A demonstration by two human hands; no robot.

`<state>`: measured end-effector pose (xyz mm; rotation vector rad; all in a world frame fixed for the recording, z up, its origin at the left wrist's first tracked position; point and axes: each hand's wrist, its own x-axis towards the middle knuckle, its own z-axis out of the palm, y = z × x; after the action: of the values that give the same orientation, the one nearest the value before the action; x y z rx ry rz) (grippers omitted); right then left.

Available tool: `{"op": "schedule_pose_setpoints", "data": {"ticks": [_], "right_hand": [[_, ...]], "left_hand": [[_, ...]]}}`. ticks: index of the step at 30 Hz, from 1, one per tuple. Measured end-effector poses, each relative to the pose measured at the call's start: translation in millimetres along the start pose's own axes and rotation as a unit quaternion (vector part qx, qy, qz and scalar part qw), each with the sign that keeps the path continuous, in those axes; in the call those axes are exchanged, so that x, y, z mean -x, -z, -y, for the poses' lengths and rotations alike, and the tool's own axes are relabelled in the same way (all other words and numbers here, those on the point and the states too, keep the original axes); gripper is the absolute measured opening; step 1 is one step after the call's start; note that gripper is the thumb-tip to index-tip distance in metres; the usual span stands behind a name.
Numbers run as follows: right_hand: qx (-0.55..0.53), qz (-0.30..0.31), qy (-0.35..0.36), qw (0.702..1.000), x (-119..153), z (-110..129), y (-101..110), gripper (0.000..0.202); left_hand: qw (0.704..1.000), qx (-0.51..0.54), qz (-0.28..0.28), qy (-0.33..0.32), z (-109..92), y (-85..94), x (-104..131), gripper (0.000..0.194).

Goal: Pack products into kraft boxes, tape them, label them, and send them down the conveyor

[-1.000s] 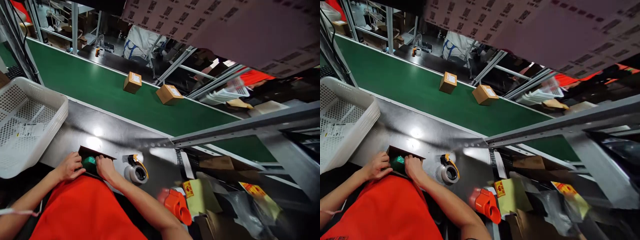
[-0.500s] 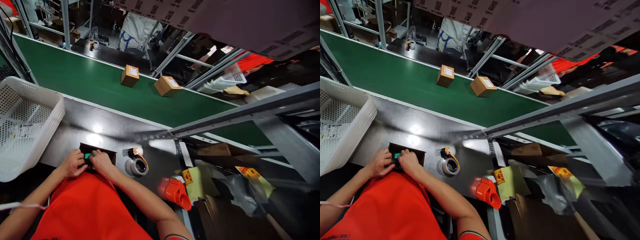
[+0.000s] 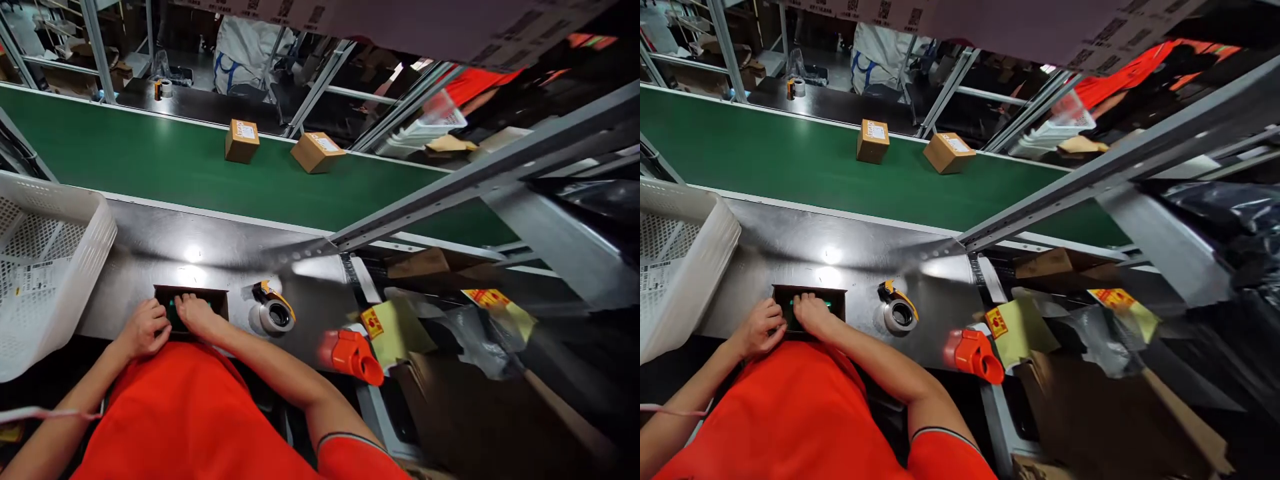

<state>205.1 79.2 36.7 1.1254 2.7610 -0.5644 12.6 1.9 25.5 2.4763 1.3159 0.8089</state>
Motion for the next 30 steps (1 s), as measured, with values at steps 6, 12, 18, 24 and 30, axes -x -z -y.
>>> {"op": "schedule_pose_setpoints", "data": {"ticks": [6, 12, 18, 24, 30], "right_hand": [[-0.034, -0.243, -0.063, 0.967, 87.0, -49.1, -13.6, 0.048], [-0.151, -0.160, -0.109, 0.969, 124.7, -54.5, -52.6, 0.043], [-0.146, -0.077, -0.095, 0.982, 83.5, -55.0, -36.5, 0.027], [-0.121, -0.284, -0.216, 0.926, 93.0, -89.3, -73.1, 0.040], [-0.083, -0.211, -0.458, 0.860, 143.1, -203.1, -52.3, 0.052]], "left_hand": [[1.000, 0.000, 0.008, 0.020, -9.0, -1.6, -5.0, 0.025], [0.986, 0.007, 0.164, 0.021, -17.6, -15.4, -15.1, 0.019], [0.987, -0.092, 0.122, -0.049, 15.0, -29.8, -29.6, 0.031], [0.982, -0.172, 0.042, 0.064, 30.6, -64.9, 15.4, 0.053], [0.981, -0.136, 0.078, 0.111, 36.4, -78.2, 56.8, 0.051]]}}
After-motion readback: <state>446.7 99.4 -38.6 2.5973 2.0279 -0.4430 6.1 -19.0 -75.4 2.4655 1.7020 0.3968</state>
